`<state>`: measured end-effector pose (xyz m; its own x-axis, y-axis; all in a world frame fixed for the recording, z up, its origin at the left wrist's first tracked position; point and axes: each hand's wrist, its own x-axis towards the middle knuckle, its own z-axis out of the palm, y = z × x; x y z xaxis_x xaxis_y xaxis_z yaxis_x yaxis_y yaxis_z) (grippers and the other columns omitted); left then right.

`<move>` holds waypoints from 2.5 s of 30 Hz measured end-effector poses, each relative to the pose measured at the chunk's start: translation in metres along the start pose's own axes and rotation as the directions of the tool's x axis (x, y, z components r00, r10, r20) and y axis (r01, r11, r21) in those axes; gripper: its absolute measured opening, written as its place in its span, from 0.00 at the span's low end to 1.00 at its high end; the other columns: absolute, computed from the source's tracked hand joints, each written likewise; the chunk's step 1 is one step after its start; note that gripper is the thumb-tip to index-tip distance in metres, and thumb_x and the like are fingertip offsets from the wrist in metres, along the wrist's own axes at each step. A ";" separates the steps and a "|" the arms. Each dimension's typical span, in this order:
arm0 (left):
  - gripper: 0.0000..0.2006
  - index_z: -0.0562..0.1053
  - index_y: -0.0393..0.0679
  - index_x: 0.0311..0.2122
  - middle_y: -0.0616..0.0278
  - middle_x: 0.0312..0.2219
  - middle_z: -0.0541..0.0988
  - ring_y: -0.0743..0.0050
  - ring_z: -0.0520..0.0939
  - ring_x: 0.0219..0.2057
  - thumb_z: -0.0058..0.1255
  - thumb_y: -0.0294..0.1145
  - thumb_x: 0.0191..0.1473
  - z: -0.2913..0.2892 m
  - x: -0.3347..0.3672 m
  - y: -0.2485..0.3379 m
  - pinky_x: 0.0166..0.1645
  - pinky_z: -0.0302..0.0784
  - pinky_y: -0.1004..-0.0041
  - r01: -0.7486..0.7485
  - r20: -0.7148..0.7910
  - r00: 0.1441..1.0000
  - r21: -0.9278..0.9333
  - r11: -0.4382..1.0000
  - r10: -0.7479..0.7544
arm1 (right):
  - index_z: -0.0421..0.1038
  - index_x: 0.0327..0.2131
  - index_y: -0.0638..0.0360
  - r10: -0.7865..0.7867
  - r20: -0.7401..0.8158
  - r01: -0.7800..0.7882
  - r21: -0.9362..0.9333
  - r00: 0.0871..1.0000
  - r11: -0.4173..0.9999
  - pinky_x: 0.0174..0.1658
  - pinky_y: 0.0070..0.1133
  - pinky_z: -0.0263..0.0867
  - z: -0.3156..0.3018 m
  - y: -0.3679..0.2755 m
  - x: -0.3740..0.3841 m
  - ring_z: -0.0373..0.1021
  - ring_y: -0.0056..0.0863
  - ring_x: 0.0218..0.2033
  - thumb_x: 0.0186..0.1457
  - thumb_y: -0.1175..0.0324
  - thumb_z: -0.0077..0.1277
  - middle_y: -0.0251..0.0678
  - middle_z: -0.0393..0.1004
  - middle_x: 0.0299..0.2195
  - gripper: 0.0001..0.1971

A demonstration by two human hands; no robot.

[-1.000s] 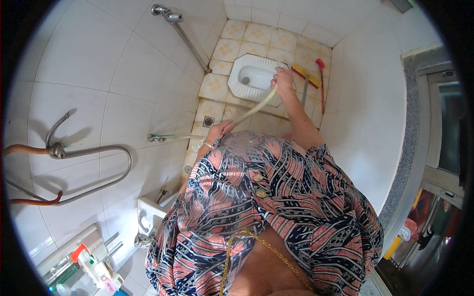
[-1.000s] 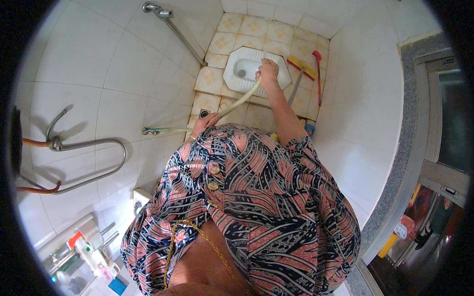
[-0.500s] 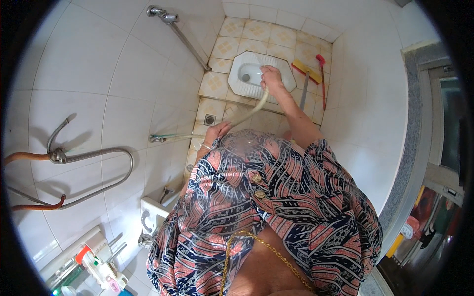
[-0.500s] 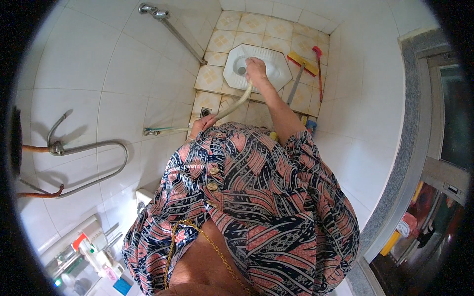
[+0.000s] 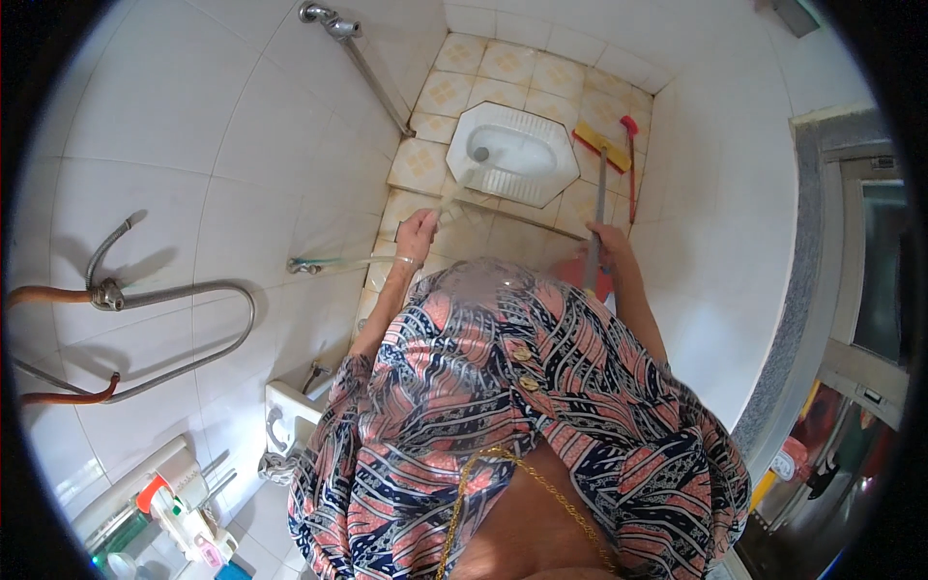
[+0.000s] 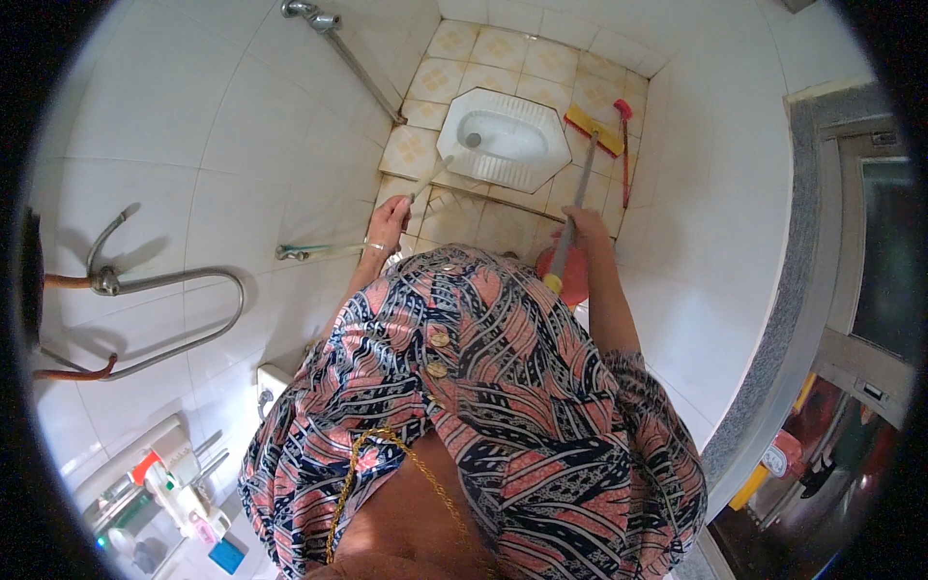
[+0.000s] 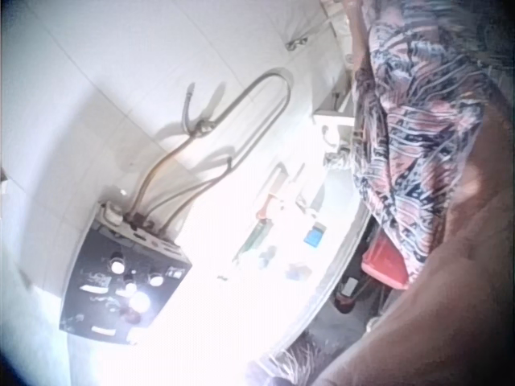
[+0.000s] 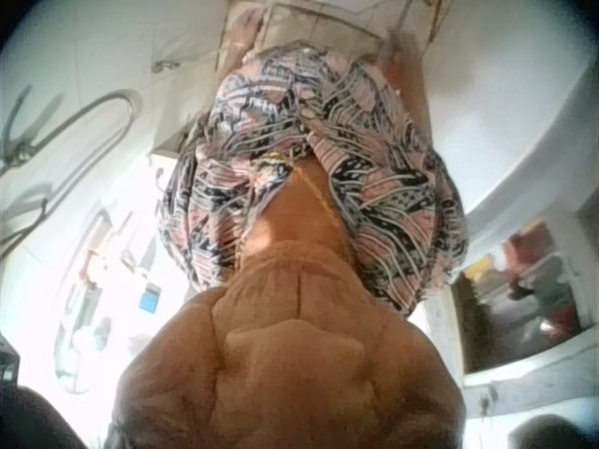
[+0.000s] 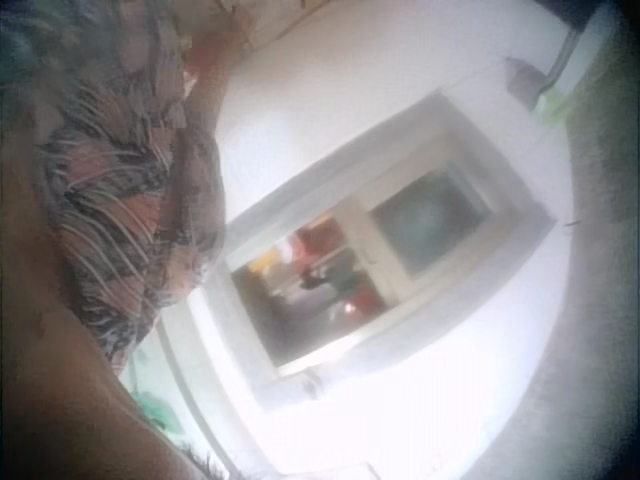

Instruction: The person cleans a squat toilet using a squeegee and a small brush, then rinses a red bucket with a hose.

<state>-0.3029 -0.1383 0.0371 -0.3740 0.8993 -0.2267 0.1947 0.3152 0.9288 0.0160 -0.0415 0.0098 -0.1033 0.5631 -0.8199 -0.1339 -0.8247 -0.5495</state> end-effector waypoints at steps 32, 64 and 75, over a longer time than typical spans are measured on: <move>0.07 0.66 0.38 0.26 0.72 0.13 0.62 0.89 0.60 0.15 0.39 0.30 0.47 0.019 0.002 0.006 0.19 0.56 0.87 0.086 0.073 0.995 -0.173 0.981 -0.075 | 0.52 0.47 0.60 -0.372 0.257 0.388 -0.014 0.892 0.922 0.15 0.17 0.56 0.111 -0.053 0.143 0.58 0.19 0.13 0.38 0.72 0.42 0.31 0.61 0.15 0.27; 0.13 0.69 0.38 0.35 0.68 0.24 0.72 0.85 0.70 0.23 0.49 0.21 0.38 0.071 0.028 0.061 0.31 0.66 0.85 -0.095 0.190 0.965 -0.391 0.915 0.182 | 0.62 0.31 0.68 -0.570 0.220 0.197 -0.975 0.791 -0.103 0.35 0.29 0.59 0.027 0.000 -0.015 0.62 0.40 0.34 0.39 0.72 0.37 0.49 0.65 0.30 0.13; 0.12 0.69 0.36 0.33 0.67 0.26 0.69 0.80 0.68 0.29 0.48 0.20 0.37 0.051 0.003 0.054 0.35 0.63 0.83 -0.182 0.301 0.922 -0.220 0.958 0.244 | 0.55 0.38 0.64 -0.547 0.297 0.377 0.474 0.783 0.796 0.34 0.29 0.62 0.122 -0.049 0.018 0.63 0.34 0.33 0.48 0.63 0.38 0.40 0.63 0.30 0.16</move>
<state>-0.2468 -0.1030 0.0719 -0.0238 0.9972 -0.0703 0.0556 0.0715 0.9959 -0.0995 0.0156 0.0417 -0.2999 0.9077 -0.2936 -0.6126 -0.4192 -0.6701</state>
